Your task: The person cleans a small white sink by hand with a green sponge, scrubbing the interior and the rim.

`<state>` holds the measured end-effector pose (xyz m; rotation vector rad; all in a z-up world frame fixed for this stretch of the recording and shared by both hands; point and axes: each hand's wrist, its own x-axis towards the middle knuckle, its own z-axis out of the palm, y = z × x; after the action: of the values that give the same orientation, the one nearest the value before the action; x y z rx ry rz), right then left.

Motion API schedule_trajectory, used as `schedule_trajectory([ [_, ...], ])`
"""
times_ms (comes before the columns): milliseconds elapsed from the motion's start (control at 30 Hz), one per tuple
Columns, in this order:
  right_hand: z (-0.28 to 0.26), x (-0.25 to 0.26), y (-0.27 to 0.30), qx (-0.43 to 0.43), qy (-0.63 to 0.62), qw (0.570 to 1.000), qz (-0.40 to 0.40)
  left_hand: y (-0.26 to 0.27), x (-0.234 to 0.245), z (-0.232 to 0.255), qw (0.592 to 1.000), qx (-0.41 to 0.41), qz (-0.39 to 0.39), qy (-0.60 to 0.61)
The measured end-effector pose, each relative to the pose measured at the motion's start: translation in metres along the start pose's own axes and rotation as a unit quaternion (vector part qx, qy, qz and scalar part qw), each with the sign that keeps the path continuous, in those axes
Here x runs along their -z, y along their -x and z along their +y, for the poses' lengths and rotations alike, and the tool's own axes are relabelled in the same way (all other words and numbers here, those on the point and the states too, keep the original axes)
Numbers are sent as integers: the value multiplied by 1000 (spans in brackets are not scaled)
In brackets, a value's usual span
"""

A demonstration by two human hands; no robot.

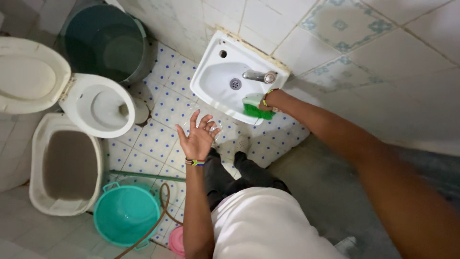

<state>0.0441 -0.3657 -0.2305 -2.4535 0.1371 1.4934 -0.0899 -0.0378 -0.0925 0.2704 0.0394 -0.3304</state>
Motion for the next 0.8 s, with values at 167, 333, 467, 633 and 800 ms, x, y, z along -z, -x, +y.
schedule_trajectory([
  [167,-11,-59,-29,17,-42,984,173,2,-3,-1,1000,1,2,-6],
  [333,-27,-87,-1,9,67,982,175,2,-2,9,1000,-8,12,-12],
  [467,-26,-43,32,-11,83,992,96,1,-5,12,1000,-13,-3,-13],
  [633,-56,-39,27,-51,-138,983,112,-7,-8,8,1000,2,-13,-19],
  [800,-42,-61,23,18,-34,987,158,-12,-11,1,999,21,-4,-37],
])
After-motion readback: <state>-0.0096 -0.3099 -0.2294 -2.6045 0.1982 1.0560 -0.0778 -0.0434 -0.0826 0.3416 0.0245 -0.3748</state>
